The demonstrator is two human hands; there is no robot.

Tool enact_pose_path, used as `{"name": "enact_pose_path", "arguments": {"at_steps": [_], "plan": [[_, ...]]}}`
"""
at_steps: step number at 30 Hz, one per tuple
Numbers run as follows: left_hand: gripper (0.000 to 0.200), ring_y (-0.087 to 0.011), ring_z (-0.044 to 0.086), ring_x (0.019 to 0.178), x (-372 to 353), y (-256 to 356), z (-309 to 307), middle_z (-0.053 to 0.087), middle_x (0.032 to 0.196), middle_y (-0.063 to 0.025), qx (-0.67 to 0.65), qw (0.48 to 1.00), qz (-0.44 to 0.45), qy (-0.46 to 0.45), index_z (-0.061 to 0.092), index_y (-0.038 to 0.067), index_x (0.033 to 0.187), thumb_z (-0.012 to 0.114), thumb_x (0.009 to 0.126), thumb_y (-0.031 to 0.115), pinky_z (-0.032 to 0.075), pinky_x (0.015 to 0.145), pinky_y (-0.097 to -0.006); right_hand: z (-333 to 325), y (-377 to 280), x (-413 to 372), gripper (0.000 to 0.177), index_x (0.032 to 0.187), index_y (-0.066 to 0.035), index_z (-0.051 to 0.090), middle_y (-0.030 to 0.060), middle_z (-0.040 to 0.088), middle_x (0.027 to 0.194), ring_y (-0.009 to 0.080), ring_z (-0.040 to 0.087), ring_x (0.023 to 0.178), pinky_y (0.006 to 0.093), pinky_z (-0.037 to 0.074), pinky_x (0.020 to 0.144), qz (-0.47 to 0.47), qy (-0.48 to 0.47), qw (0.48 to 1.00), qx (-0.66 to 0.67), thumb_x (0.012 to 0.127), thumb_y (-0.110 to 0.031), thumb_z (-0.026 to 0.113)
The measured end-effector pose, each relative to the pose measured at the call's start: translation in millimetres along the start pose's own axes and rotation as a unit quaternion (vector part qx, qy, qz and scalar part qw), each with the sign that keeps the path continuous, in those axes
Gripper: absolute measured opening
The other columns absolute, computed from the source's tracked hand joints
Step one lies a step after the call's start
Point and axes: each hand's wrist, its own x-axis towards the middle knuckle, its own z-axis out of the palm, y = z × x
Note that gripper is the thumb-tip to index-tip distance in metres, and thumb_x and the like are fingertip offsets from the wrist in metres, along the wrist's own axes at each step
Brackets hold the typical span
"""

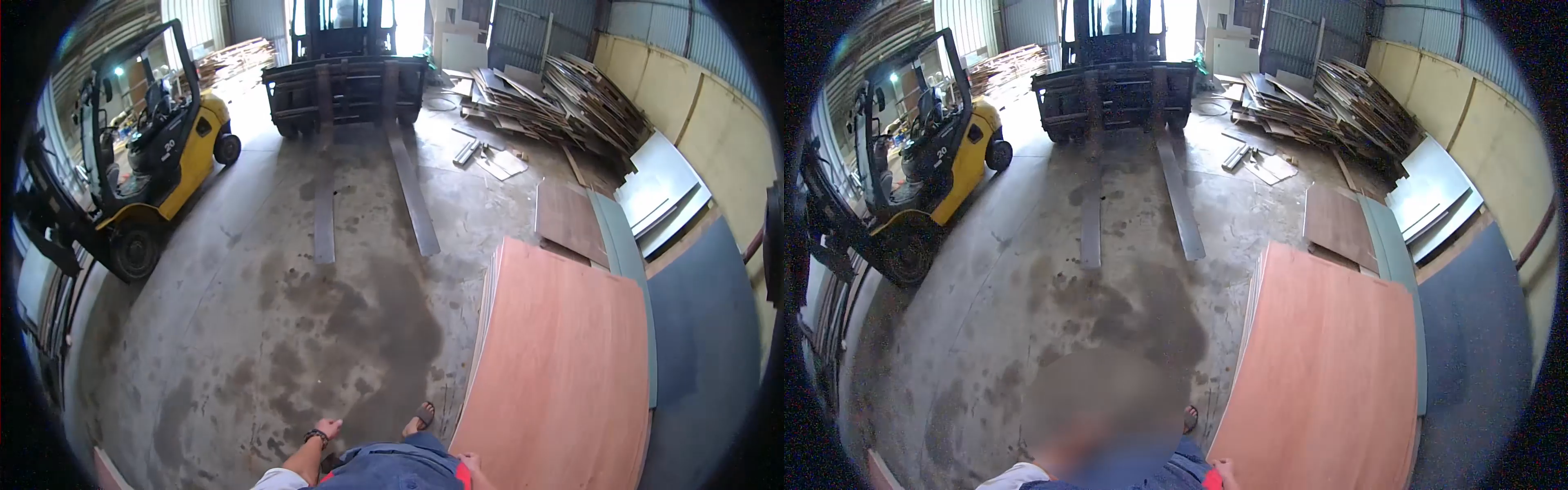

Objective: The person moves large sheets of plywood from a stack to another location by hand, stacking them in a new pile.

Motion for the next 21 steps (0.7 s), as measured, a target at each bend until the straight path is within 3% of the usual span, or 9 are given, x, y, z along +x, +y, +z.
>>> {"name": "enact_pose_path", "arguments": {"at_steps": [1, 3, 5, 8, 12, 14, 16, 19, 21], "plan": [[0.035, -0.0157, 0.057, 0.063, 17, -19, -1, 0.06, 0.07, -0.0072, 0.035, 0.999, -0.029, 0.004, 0.061, 0.003, 0.08, 0.053, 0.071, 0.036, 0.045, 0.061, -0.0289, -13, -18, 9, 0.015, 0.078, 0.002, 0.056, 0.0093, 0.054, 0.058, 0.017, 0.057, 0.057, 0.0253, 0.043, 0.041, -0.005, -0.002, 1.0, 0.002, 0.071, -0.011, 0.054], [0.038, -0.0173, 0.058, 0.065, 34, -8, 0, 0.06, 0.073, -0.0084, 0.068, 0.996, -0.054, 0.011, 0.062, 0.003, 0.081, 0.053, 0.07, 0.038, 0.045, 0.064, -0.0298, -47, -54, 30, 0.013, 0.075, 0.001, 0.055, 0.0089, 0.054, 0.057, 0.0162, 0.056, 0.053, 0.0253, 0.042, 0.039, 0.18, -0.014, 0.963, 0.201, 0.07, -0.011, 0.053], [0.04, -0.0203, 0.058, 0.071, 18, 14, 1, 0.061, 0.076, -0.0094, 0.149, 0.984, -0.079, 0.057, 0.062, 0.004, 0.08, 0.052, 0.068, 0.042, 0.044, 0.068, -0.0314, -66, -67, 67, 0.013, 0.073, 0.001, 0.054, 0.0085, 0.053, 0.057, 0.0156, 0.055, 0.05, 0.025, 0.042, 0.038, 0.153, -0.003, 0.967, 0.204, 0.07, -0.012, 0.053], [0.038, -0.0214, 0.058, 0.075, 36, 38, 13, 0.061, 0.076, -0.0095, 0.114, 0.989, -0.082, 0.056, 0.062, 0.006, 0.079, 0.052, 0.069, 0.041, 0.044, 0.07, -0.0322, -91, -88, 109, 0.013, 0.068, 0.0, 0.052, 0.0072, 0.052, 0.057, 0.014, 0.05, 0.044, 0.0251, 0.039, 0.035, 0.087, 0.012, 0.98, 0.181, 0.07, -0.013, 0.053], [0.04, -0.0212, 0.058, 0.07, 20, 139, 17, 0.061, 0.075, -0.0093, 0.209, 0.975, 0.031, 0.067, 0.061, 0.004, 0.081, 0.052, 0.069, 0.041, 0.045, 0.068, -0.0317, -92, -132, 154, 0.031, 0.084, -0.001, 0.058, 0.0151, 0.059, 0.08, 0.0256, 0.056, 0.077, 0.0338, 0.044, 0.068, 0.089, 0.044, 0.991, 0.087, 0.064, -0.024, 0.056], [0.041, -0.0198, 0.058, 0.066, 37, 164, 5, 0.061, 0.075, -0.0094, 0.257, 0.959, 0.096, 0.069, 0.06, 0.002, 0.081, 0.052, 0.069, 0.04, 0.045, 0.066, -0.0308, -74, -142, 171, 0.032, 0.085, -0.003, 0.058, 0.0156, 0.058, 0.086, 0.0261, 0.055, 0.082, 0.0344, 0.043, 0.071, 0.097, 0.036, 0.992, 0.077, 0.064, -0.026, 0.057], [0.038, -0.0163, 0.056, 0.058, 78, 175, -10, 0.059, 0.071, -0.0085, 0.121, 0.991, 0.06, 0.003, 0.058, 0.0, 0.085, 0.053, 0.072, 0.036, 0.045, 0.057, -0.0287, -58, -162, 174, 0.032, 0.087, -0.005, 0.059, 0.0144, 0.058, 0.088, 0.0257, 0.055, 0.085, 0.034, 0.042, 0.074, 0.138, 0.012, 0.986, 0.09, 0.063, -0.027, 0.057], [0.032, -0.0136, 0.053, 0.055, 103, 225, -27, 0.056, 0.067, -0.0063, 0.016, 0.999, 0.029, -0.023, 0.056, -0.001, 0.084, 0.053, 0.075, 0.03, 0.043, 0.051, -0.026, -18, -168, 181, 0.034, 0.087, -0.006, 0.059, 0.0134, 0.058, 0.087, 0.0255, 0.055, 0.084, 0.0332, 0.043, 0.073, 0.167, 0.036, 0.972, 0.162, 0.062, -0.028, 0.058], [0.031, -0.0135, 0.052, 0.053, 133, 257, -36, 0.055, 0.065, -0.0058, 0.011, 0.999, 0.015, -0.05, 0.056, -0.001, 0.084, 0.053, 0.076, 0.029, 0.043, 0.05, -0.0251, 10, -168, 196, 0.022, 0.076, -0.002, 0.058, 0.0071, 0.058, 0.063, 0.0146, 0.054, 0.05, 0.0277, 0.045, 0.046, 0.146, 0.05, 0.958, 0.241, 0.065, -0.022, 0.058]]}}
